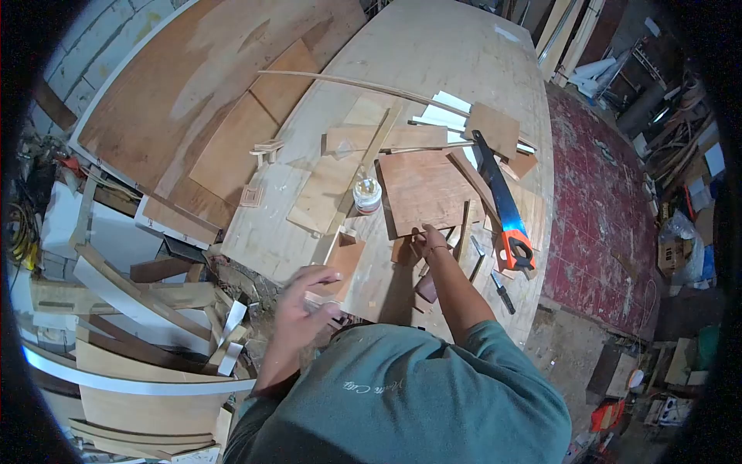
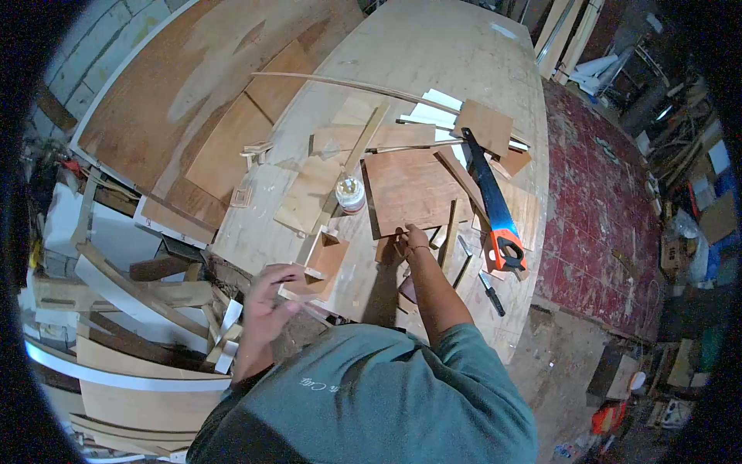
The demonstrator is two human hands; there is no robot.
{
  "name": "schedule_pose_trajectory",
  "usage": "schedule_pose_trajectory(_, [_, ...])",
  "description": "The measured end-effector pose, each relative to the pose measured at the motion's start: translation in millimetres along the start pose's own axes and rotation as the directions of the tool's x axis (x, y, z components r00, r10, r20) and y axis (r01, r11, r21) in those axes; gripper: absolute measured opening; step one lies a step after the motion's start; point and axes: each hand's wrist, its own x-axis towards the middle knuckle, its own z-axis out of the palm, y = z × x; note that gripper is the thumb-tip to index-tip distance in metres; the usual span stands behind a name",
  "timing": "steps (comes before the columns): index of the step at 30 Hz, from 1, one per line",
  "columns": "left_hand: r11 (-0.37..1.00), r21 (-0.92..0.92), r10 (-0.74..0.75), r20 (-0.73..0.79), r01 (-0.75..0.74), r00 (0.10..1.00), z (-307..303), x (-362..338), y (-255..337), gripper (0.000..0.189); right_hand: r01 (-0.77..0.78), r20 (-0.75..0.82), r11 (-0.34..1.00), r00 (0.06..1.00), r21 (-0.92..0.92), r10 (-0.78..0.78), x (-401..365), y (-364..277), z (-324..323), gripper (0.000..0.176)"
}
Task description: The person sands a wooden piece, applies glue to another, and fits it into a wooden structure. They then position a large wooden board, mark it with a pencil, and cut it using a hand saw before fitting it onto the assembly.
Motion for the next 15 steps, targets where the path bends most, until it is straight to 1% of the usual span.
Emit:
schedule_pose_trajectory(1, [1.0,0.005,0.013,-0.047,-0.013,0.999,-13.3,2.3,-2.2,0.044,0.005,-0.007,1.0,1.0,0.005,-0.005,0.0,-0.9,3.0,0.017])
schedule_pose_trajectory(2, [1.0,-0.001,0.014,-0.039,-0.014,0.999,-26.4,5.0,-6.1,0.044,-0.005,-0.018,0.995,1.0,0.105,0.007,-0.8,-1.0,4.5,0.018])
schedule_pose_trajectory(3, [1.0,-0.012,-0.004,-0.13,0.003,0.991,-39.2,7.9,-10.3,0.043,-0.013,-0.029,0.979,0.999,0.204,0.019,0.2,-0.1,4.5,0.02])
schedule_pose_trajectory(4, [1.0,-0.024,-0.023,-0.22,0.018,0.975,-50.7,10.4,-14.5,0.043,-0.032,-0.034,0.972,0.999,0.234,0.041,1.8,-1.2,4.1,0.02])
schedule_pose_trajectory(5, [0.999,-0.029,-0.024,-0.21,0.018,0.977,-60.7,12.7,-18.4,0.043,-0.027,-0.043,0.97,0.998,0.241,0.038,3.2,-0.3,4.7,0.02])
schedule_pose_trajectory(7, [0.994,-0.081,-0.097,-0.317,0.075,0.943,-78.5,18.3,-26.6,0.045,0.078,-0.017,0.936,0.997,0.342,-0.077,-11.1,-5.2,13.6,0.018])
schedule_pose_trajectory(8, [0.992,-0.111,-0.091,-0.306,0.059,0.948,-87.0,20.0,-32.9,0.046,0.086,-0.029,0.933,0.996,0.35,-0.081,-16.8,-8.1,16.4,0.018])
schedule_pose_trajectory(10, [0.99,-0.129,-0.101,-0.306,0.064,0.947,-96.7,25.2,-42.2,0.046,0.094,0.0,0.906,0.995,0.413,-0.103,-24.6,-13.8,17.0,0.026])
schedule_pose_trajectory(14, [0.986,-0.154,-0.109,-0.309,0.064,0.945,-102.6,35.2,-52.5,0.045,0.124,0.0,0.893,0.99,0.433,-0.138,-33.1,-24.4,14.7,0.021])
schedule_pose_trajectory(15, [0.985,-0.158,-0.108,-0.304,0.062,0.947,-103.1,37.9,-53.9,0.045,0.117,0.033,0.898,0.989,0.425,-0.145,-29.6,-25.4,11.5,0.022])
